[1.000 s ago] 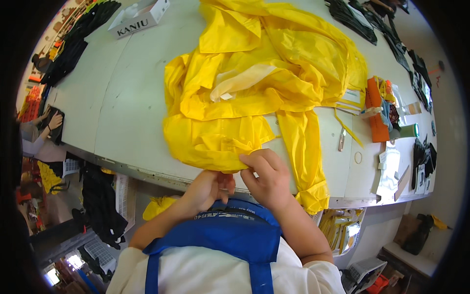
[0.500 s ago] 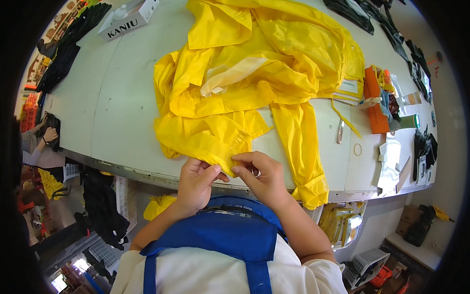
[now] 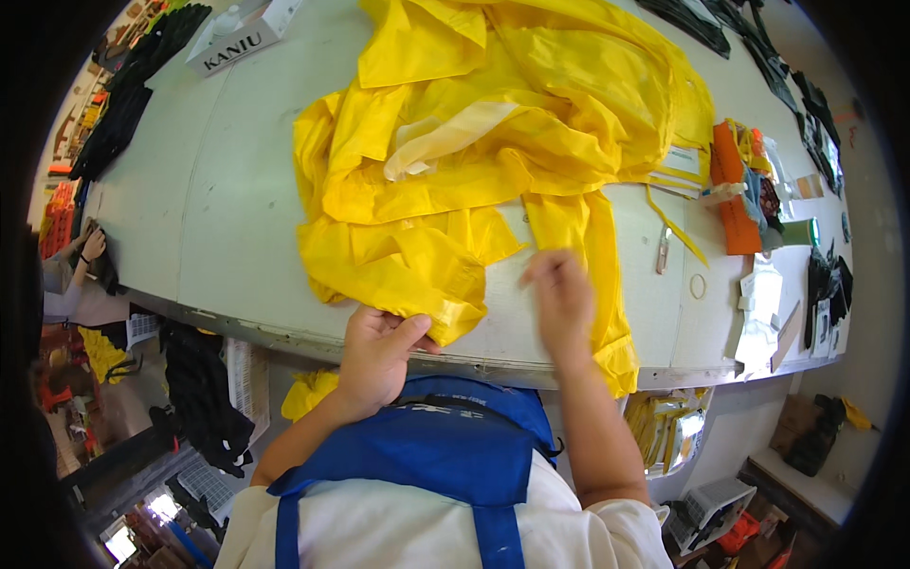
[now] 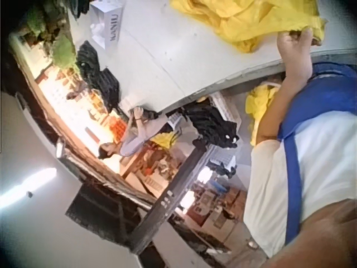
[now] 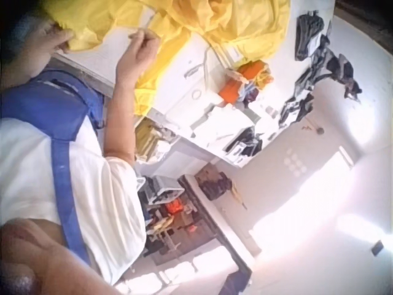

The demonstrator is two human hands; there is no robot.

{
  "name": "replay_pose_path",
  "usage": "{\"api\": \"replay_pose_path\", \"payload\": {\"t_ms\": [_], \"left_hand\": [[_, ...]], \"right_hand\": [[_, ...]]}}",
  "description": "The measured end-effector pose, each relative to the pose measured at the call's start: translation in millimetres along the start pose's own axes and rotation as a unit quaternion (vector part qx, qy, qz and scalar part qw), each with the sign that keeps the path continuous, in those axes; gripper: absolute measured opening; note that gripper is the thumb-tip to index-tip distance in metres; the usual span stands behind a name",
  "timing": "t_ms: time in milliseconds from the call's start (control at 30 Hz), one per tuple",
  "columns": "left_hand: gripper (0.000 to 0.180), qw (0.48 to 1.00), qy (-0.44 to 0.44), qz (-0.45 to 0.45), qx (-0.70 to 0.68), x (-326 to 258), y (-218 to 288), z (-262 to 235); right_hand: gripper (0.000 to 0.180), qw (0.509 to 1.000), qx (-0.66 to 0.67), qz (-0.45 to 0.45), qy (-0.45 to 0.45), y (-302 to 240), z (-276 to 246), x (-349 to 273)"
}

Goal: The person folds a large yellow raincoat on a table, aligns edges, and ties the drawstrings. They then place the folded coat into a white basket and repeat the process with another yellow raincoat.

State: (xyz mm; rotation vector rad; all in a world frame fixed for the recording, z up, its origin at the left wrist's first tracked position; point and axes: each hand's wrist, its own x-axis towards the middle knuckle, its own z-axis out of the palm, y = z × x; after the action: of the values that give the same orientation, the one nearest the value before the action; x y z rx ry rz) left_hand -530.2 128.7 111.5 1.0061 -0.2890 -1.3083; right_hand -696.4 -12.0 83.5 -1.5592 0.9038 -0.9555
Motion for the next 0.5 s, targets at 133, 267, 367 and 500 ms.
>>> {"api": "replay_pose_path", "payload": {"t_ms": [133,267,367,500], "left_hand": [[0.025,1.000,0.013,-0.011,-0.005,-1,0,5],[0.026,0.998,0.015,-0.055,-0.038,2,1,4],[0.028,0.995,0.011,-0.052,-0.089,4,12,11],[0.029,0.993,0.008,-0.035,-0.110,9,6,5]], "right_hand": [[0.023,0.791,-0.519,-0.066,0.316,143,-145,65],[0.029,0.757,-0.566,0.224,0.238,180,-208,61],[0.025,0.858,-0.381,0.289,0.185,178,-216,50],[0.017,0.948,-0.080,0.235,0.202,86,-146,28]]}}
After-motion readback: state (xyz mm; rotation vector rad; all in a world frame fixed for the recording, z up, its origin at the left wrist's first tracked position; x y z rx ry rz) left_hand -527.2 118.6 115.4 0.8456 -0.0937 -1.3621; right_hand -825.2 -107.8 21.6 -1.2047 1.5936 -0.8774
